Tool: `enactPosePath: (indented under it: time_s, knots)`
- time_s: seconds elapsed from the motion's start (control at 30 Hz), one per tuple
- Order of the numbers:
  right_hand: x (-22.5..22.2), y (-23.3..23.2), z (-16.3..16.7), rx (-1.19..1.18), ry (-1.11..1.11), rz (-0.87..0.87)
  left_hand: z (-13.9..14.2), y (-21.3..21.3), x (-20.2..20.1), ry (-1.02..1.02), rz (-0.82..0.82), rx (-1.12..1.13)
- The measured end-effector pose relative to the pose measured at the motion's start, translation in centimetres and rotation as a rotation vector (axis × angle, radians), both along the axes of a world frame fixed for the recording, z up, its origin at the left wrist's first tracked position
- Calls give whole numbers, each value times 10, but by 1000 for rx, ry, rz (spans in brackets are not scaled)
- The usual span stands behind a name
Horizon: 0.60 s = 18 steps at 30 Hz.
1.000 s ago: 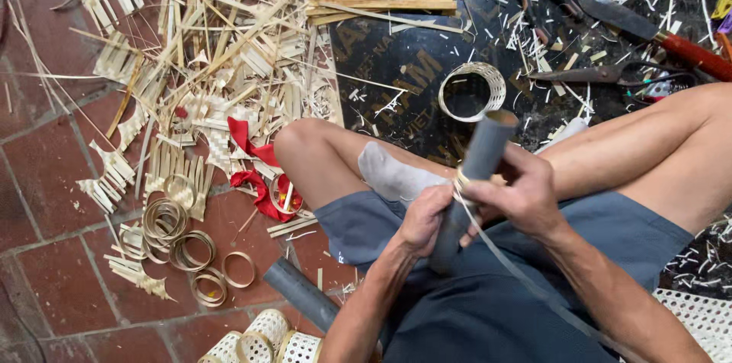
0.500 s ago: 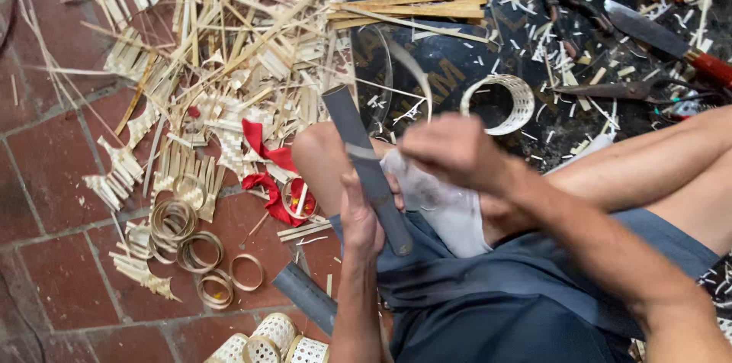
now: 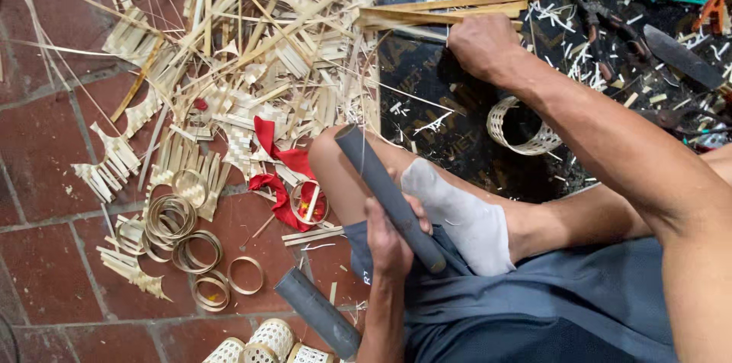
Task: The person sits on the floor weaving thin bamboo strips and trimming them with a knife. They fit a woven bamboo disc into a perforated bamboo cup-shaped basket body, press it into place, and wrap a strip around the rim, working among piles of bamboo strips and finished baskets.
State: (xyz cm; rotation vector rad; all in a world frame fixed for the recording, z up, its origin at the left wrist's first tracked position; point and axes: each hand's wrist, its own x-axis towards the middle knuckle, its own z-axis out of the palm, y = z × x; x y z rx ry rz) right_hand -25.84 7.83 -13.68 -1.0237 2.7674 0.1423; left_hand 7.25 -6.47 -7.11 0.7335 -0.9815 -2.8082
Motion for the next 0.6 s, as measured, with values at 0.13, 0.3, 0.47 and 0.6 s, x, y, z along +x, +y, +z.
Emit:
enactPosePath:
  time_s: [0.13,0.3,0.47,0.6]
  knots:
    - [4,2,14,-121,-35,-37,35,-31,16,305,158,-110]
    - [64,47,112,-1349,-816,-465,35,-28,-11,-82,108,-171]
    - [170,76,148,-2056,-903,-459,41,41,-38,47,-140,-238]
    - [220,99,137,-2214,-733,-535,64,68,-39,160,-250,-308]
